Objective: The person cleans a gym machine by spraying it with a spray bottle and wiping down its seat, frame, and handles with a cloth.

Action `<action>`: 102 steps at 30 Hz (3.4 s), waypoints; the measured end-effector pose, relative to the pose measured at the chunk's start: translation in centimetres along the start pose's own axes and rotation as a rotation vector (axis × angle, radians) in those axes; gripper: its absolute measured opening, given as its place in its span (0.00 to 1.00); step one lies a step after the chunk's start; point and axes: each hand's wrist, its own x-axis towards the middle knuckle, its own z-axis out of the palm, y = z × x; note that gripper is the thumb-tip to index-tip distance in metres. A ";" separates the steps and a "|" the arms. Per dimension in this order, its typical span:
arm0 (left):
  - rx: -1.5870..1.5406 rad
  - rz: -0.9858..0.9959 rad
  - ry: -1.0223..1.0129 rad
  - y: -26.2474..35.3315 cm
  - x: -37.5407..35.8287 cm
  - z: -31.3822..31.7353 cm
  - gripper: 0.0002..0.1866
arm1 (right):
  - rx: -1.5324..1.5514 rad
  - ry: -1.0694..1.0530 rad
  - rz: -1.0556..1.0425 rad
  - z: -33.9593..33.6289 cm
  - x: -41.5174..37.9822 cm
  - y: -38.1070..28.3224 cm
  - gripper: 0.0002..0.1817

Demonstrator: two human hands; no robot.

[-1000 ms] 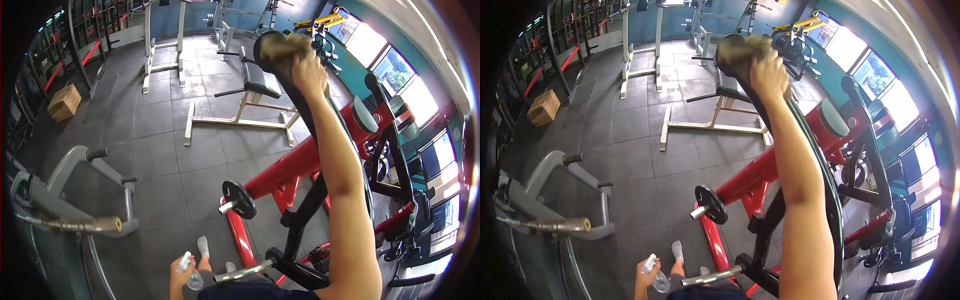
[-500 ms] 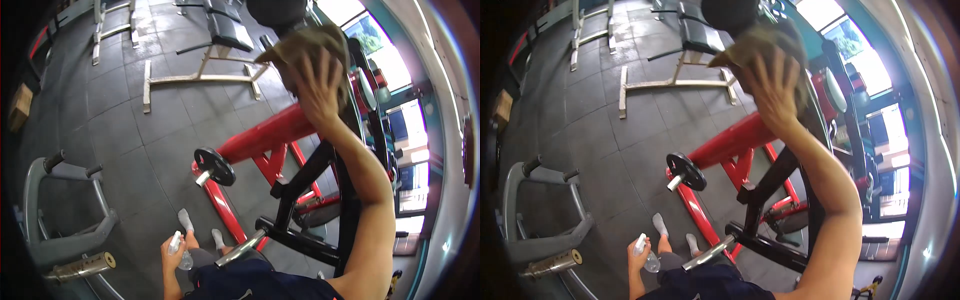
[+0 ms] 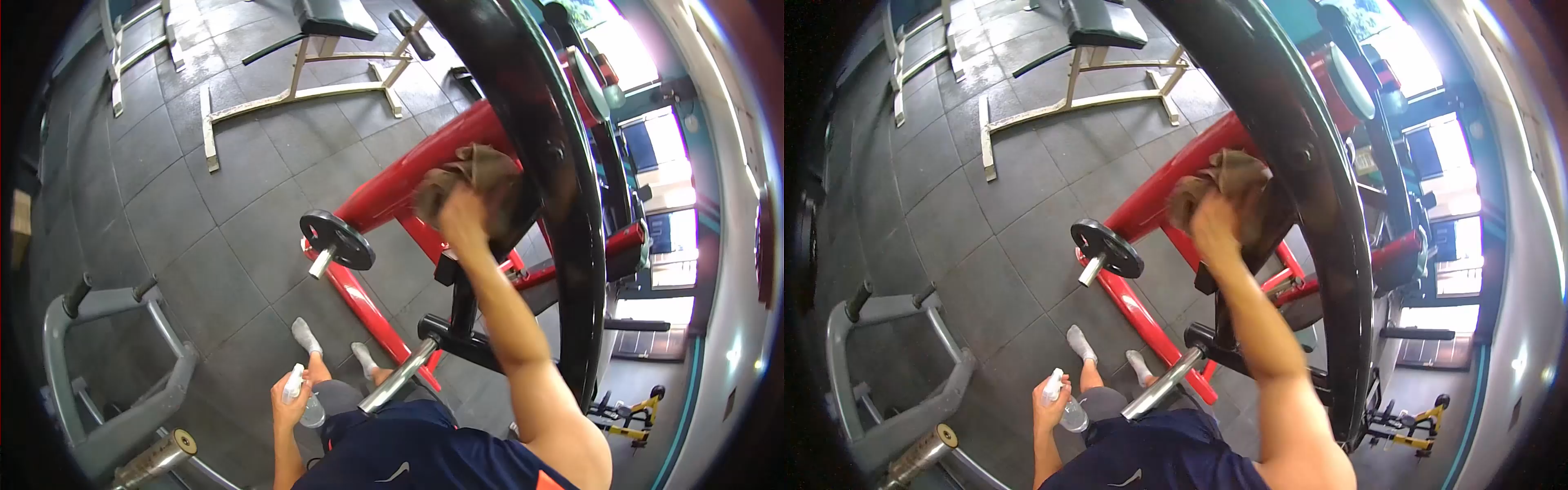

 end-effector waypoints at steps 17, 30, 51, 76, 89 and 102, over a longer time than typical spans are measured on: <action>0.135 0.050 -0.136 3.9 2.0 0.7 0.15 | 1.407 -0.324 0.243 11.8 -21.7 5.9 0.21; 0.344 -0.069 0.122 8.6 -10.1 7.4 0.17 | 1.714 0.304 -0.340 8.2 -2.7 12.4 0.24; 0.215 0.007 0.265 3.6 -22.7 14.8 0.18 | 0.814 0.532 -0.335 22.4 -20.6 8.9 0.36; 0.042 0.024 0.838 -21.2 -50.4 4.8 0.15 | 1.224 0.491 -0.107 37.2 -35.0 -0.9 0.25; 0.052 0.169 0.432 -14.4 -37.4 5.5 0.13 | 1.486 0.583 -0.251 14.1 -49.5 19.2 0.23; 0.193 -0.136 0.437 -12.5 -38.4 12.8 0.15 | 0.515 0.435 -0.438 33.8 -24.9 2.2 0.26</action>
